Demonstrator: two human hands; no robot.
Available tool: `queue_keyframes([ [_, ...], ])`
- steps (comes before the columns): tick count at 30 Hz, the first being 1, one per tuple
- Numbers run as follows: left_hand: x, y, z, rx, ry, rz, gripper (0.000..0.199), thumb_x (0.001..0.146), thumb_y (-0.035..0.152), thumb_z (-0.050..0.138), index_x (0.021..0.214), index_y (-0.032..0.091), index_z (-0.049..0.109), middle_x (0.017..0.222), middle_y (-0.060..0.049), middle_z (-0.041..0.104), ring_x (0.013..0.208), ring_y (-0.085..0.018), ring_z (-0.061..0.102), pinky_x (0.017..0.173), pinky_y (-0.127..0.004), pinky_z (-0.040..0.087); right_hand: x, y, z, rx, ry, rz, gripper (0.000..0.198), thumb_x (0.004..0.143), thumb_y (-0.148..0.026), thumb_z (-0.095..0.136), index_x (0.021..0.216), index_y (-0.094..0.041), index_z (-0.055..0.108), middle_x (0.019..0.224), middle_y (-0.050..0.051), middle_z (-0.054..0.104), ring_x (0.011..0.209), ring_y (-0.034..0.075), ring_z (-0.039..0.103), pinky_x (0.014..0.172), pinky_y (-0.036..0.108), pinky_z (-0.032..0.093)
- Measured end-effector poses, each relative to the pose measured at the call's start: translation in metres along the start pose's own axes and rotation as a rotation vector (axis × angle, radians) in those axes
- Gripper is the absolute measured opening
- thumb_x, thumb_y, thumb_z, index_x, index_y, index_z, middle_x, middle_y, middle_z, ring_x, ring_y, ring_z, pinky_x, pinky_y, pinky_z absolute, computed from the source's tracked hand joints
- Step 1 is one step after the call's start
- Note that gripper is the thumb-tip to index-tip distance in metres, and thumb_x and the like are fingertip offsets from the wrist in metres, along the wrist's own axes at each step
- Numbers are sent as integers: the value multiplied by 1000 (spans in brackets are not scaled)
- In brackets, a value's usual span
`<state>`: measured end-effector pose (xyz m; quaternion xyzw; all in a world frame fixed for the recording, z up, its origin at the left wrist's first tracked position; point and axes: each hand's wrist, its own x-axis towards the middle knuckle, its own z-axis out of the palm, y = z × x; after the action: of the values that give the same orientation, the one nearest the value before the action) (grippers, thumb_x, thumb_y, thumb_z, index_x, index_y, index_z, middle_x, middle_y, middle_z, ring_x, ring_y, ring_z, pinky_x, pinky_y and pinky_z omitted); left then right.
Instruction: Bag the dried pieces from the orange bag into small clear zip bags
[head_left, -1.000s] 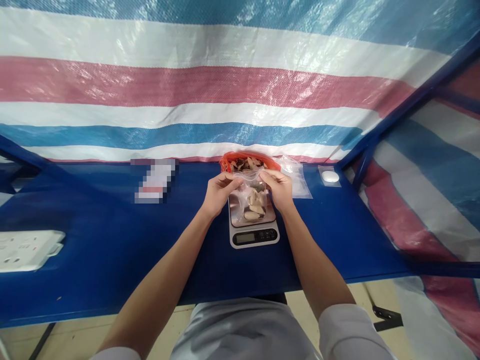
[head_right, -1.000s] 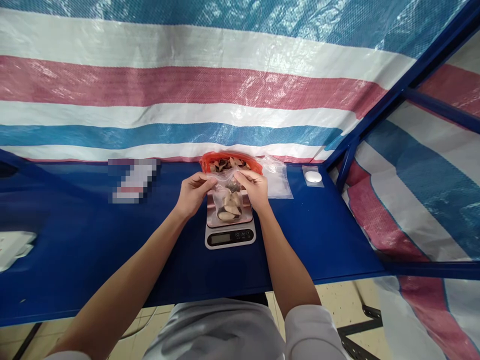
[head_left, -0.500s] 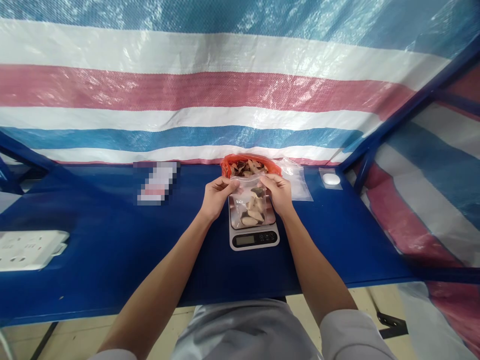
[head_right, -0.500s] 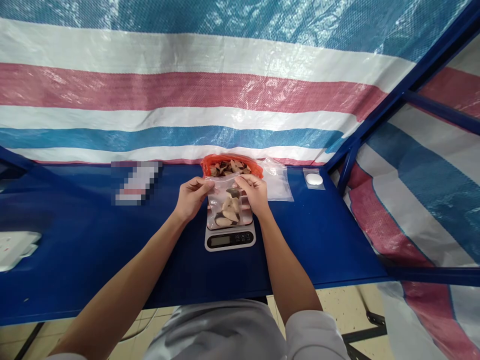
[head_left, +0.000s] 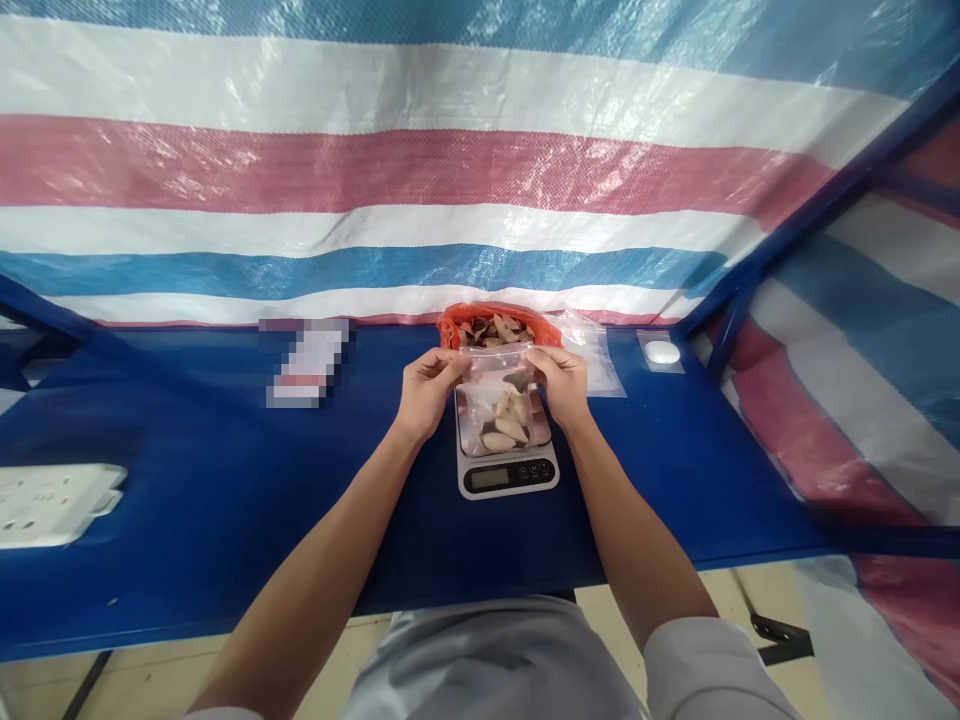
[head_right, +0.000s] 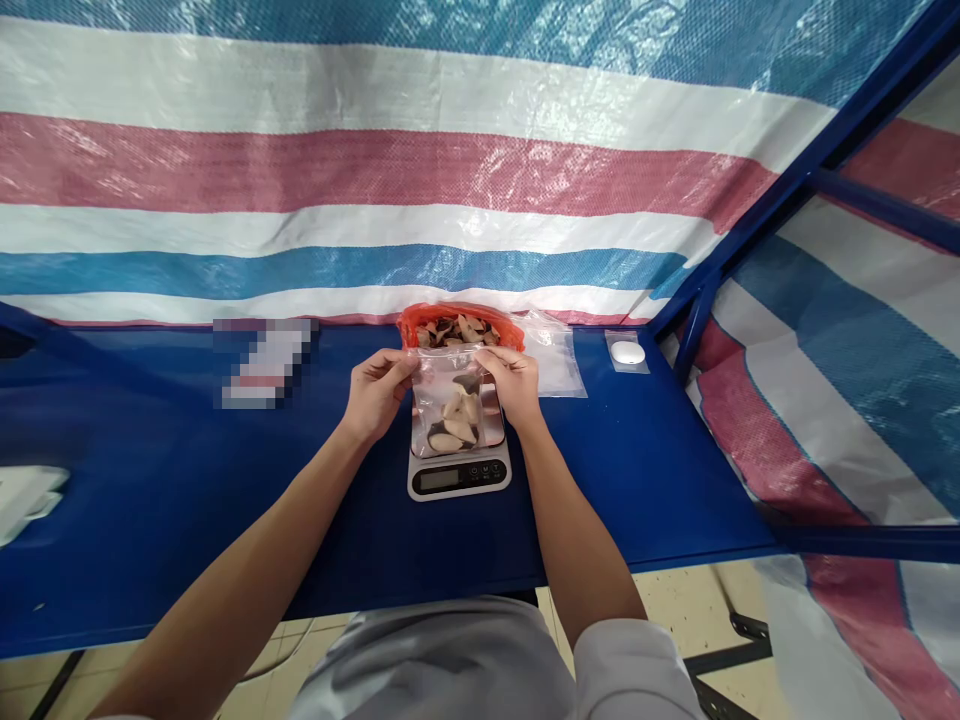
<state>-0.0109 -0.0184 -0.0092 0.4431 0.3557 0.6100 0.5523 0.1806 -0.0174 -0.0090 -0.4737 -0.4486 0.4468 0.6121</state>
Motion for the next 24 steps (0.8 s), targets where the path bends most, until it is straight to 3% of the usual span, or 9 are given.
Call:
queue_keyframes([
  [11, -3, -1, -1, 94, 7, 70, 27, 71, 43, 84, 73, 20, 72, 68, -1, 71, 64, -15, 63, 68, -29, 51, 1, 0, -3, 15, -46, -8, 32, 68, -52, 79, 76, -21, 76, 71, 2, 74, 64, 18, 68, 58, 31, 59],
  [24, -4, -1, 0, 121, -21, 49, 26, 73, 42, 85, 74, 17, 75, 71, -3, 75, 64, -15, 67, 67, -27, 53, -2, -4, 4, -13, -21, -86, 29, 68, -48, 80, 69, -20, 73, 64, 1, 71, 60, 17, 68, 59, 31, 58],
])
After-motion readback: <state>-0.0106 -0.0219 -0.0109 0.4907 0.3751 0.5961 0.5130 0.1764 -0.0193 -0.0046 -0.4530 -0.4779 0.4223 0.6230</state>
